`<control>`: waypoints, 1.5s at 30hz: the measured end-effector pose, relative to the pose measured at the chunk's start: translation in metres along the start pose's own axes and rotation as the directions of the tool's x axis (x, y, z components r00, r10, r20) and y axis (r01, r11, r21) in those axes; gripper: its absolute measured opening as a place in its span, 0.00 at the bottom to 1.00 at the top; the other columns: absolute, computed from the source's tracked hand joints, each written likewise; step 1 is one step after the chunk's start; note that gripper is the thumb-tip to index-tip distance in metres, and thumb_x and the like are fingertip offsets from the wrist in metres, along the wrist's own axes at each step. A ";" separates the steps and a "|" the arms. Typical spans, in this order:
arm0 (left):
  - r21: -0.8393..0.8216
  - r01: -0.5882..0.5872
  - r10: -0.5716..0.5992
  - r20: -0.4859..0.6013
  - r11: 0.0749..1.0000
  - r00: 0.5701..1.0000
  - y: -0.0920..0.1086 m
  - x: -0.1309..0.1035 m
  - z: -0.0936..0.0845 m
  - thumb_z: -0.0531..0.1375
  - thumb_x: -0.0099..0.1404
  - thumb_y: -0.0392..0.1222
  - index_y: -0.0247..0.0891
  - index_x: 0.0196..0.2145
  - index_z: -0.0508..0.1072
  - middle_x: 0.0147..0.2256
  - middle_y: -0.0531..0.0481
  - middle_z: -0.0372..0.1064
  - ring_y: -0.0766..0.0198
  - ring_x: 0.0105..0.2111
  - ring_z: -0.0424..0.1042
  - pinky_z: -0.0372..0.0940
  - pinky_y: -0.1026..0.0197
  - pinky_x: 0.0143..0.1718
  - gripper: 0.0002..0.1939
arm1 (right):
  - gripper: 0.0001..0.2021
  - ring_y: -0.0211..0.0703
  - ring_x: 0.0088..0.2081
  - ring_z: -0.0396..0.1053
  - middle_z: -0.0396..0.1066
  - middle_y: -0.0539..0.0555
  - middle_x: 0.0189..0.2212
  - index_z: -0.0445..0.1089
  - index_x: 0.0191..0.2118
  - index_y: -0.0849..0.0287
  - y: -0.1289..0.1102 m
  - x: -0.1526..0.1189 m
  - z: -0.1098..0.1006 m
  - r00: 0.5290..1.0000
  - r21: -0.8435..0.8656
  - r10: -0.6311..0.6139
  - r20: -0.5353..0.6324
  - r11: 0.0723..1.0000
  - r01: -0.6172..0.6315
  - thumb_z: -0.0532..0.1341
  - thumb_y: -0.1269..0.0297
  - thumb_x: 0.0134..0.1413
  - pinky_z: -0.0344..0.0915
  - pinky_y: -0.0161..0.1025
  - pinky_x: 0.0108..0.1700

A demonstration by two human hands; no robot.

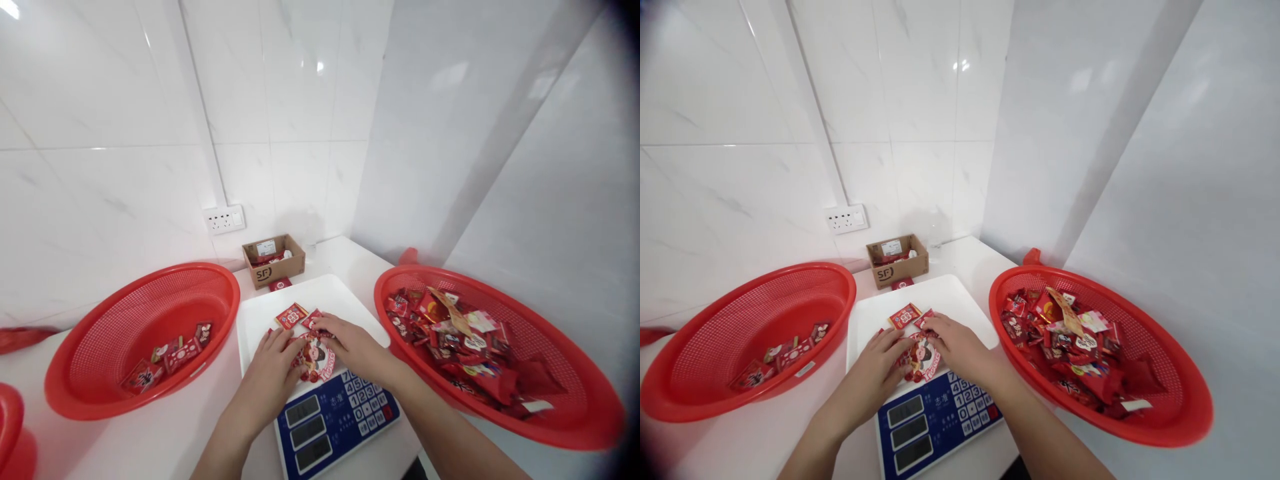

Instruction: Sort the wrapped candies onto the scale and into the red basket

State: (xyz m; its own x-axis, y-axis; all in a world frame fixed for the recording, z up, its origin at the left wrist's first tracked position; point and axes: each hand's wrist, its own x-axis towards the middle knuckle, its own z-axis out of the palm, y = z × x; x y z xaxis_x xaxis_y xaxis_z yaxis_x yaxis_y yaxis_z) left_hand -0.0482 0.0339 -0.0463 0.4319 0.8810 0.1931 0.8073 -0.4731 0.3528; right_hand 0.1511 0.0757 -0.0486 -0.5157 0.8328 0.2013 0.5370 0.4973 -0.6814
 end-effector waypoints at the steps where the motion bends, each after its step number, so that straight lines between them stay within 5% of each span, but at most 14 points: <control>1: -0.005 0.003 -0.003 0.002 1.000 1.000 -0.001 0.000 0.001 0.56 0.63 0.34 0.43 0.53 0.67 0.54 0.42 0.65 0.51 0.57 0.60 0.50 0.40 0.59 0.20 | 0.14 0.46 0.57 0.60 0.67 0.56 0.53 0.67 0.48 0.56 0.000 0.001 0.000 1.000 0.026 -0.002 -0.010 1.000 0.002 0.52 0.69 0.58 0.57 0.46 0.58; 6: -0.082 0.027 -0.031 -0.047 0.996 0.998 -0.007 -0.002 0.000 0.55 0.63 0.35 0.43 0.56 0.64 0.57 0.43 0.62 0.51 0.59 0.56 0.52 0.41 0.59 0.23 | 0.16 0.46 0.48 0.69 0.71 0.55 0.47 0.59 0.53 0.54 0.002 -0.006 -0.009 0.963 0.140 0.170 -0.207 0.980 -0.143 0.51 0.60 0.61 0.62 0.46 0.51; 9: -0.208 0.021 -0.049 -0.129 0.978 0.990 -0.001 -0.004 -0.009 0.54 0.66 0.41 0.43 0.55 0.64 0.56 0.44 0.63 0.53 0.58 0.58 0.55 0.46 0.57 0.19 | 0.13 0.46 0.43 0.71 0.74 0.55 0.40 0.60 0.47 0.55 -0.006 -0.015 -0.013 0.934 0.173 0.238 -0.265 0.965 -0.196 0.52 0.56 0.60 0.64 0.45 0.46; 14: -0.478 -0.012 -0.014 -0.051 0.878 0.999 0.020 -0.010 -0.025 0.53 0.67 0.48 0.39 0.41 0.70 0.41 0.46 0.71 0.58 0.42 0.69 0.64 0.57 0.44 0.12 | 0.19 0.45 0.30 0.71 0.74 0.50 0.28 0.59 0.54 0.56 -0.040 -0.031 -0.006 0.976 0.152 0.218 -0.004 0.965 -0.215 0.54 0.57 0.59 0.63 0.38 0.33; 18: -0.577 -0.019 0.074 0.071 0.816 0.995 0.029 -0.012 -0.026 0.56 0.65 0.48 0.37 0.32 0.70 0.32 0.49 0.71 0.62 0.32 0.68 0.62 0.62 0.34 0.12 | 0.33 0.49 0.34 0.72 0.75 0.55 0.37 0.45 0.65 0.54 -0.053 -0.040 0.006 0.982 0.089 0.047 0.184 0.994 -0.064 0.56 0.56 0.57 0.63 0.40 0.36; 21: -0.625 -0.012 0.137 0.153 0.780 0.979 0.032 -0.014 -0.028 0.56 0.65 0.46 0.37 0.32 0.72 0.33 0.49 0.73 0.63 0.33 0.69 0.61 0.65 0.35 0.11 | 0.36 0.52 0.40 0.71 0.74 0.57 0.43 0.46 0.65 0.53 -0.054 -0.043 0.010 0.980 0.088 0.015 0.200 0.996 -0.033 0.60 0.58 0.52 0.62 0.41 0.40; 25: -0.610 -0.023 0.091 0.080 0.792 0.993 0.033 -0.017 -0.034 0.54 0.66 0.47 0.37 0.32 0.73 0.30 0.50 0.72 0.63 0.31 0.68 0.59 0.64 0.34 0.13 | 0.23 0.43 0.31 0.68 0.73 0.52 0.32 0.66 0.48 0.57 -0.055 -0.045 0.007 0.992 0.125 0.059 0.110 0.989 -0.073 0.61 0.48 0.50 0.58 0.34 0.31; 28: -0.640 -0.039 0.085 0.041 0.767 0.996 0.034 -0.019 -0.035 0.54 0.66 0.50 0.36 0.30 0.72 0.27 0.51 0.70 0.64 0.28 0.66 0.59 0.65 0.31 0.16 | 0.27 0.38 0.25 0.60 0.67 0.49 0.24 0.66 0.31 0.59 -0.056 -0.046 0.004 0.994 0.122 -0.081 0.077 0.990 0.071 0.51 0.36 0.53 0.52 0.33 0.26; 31: -0.680 -0.036 0.119 0.075 0.732 0.990 0.037 -0.019 -0.033 0.53 0.65 0.54 0.36 0.27 0.71 0.25 0.51 0.67 0.65 0.27 0.64 0.58 0.65 0.29 0.20 | 0.30 0.36 0.23 0.57 0.63 0.48 0.22 0.64 0.29 0.59 -0.058 -0.049 0.004 0.976 0.100 -0.208 0.071 0.975 0.201 0.43 0.35 0.57 0.51 0.33 0.27; 38: -0.820 -0.044 0.233 0.110 0.571 0.966 0.040 -0.019 -0.034 0.50 0.62 0.64 0.36 0.24 0.68 0.22 0.54 0.60 0.68 0.23 0.59 0.52 0.66 0.24 0.28 | 0.27 0.35 0.23 0.56 0.61 0.48 0.20 0.59 0.23 0.58 -0.064 -0.054 0.002 0.975 0.073 -0.219 0.048 0.974 0.215 0.44 0.42 0.61 0.51 0.33 0.26; 45: -0.721 -0.099 0.172 0.029 0.686 0.985 0.039 -0.021 -0.033 0.49 0.66 0.59 0.36 0.22 0.64 0.23 0.53 0.59 0.68 0.24 0.57 0.52 0.65 0.26 0.25 | 0.27 0.34 0.23 0.54 0.59 0.46 0.21 0.59 0.26 0.57 -0.063 -0.050 0.003 0.972 0.188 -0.230 0.057 0.958 0.216 0.45 0.37 0.57 0.51 0.32 0.27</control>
State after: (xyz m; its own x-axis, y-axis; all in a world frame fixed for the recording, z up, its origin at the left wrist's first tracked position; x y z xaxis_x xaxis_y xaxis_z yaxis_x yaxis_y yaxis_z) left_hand -0.0388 -0.0029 -0.0062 0.5760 0.7861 0.2243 0.2213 -0.4141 0.8829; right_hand 0.1409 0.0016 -0.0176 -0.6626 0.6808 0.3123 0.2777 0.6105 -0.7417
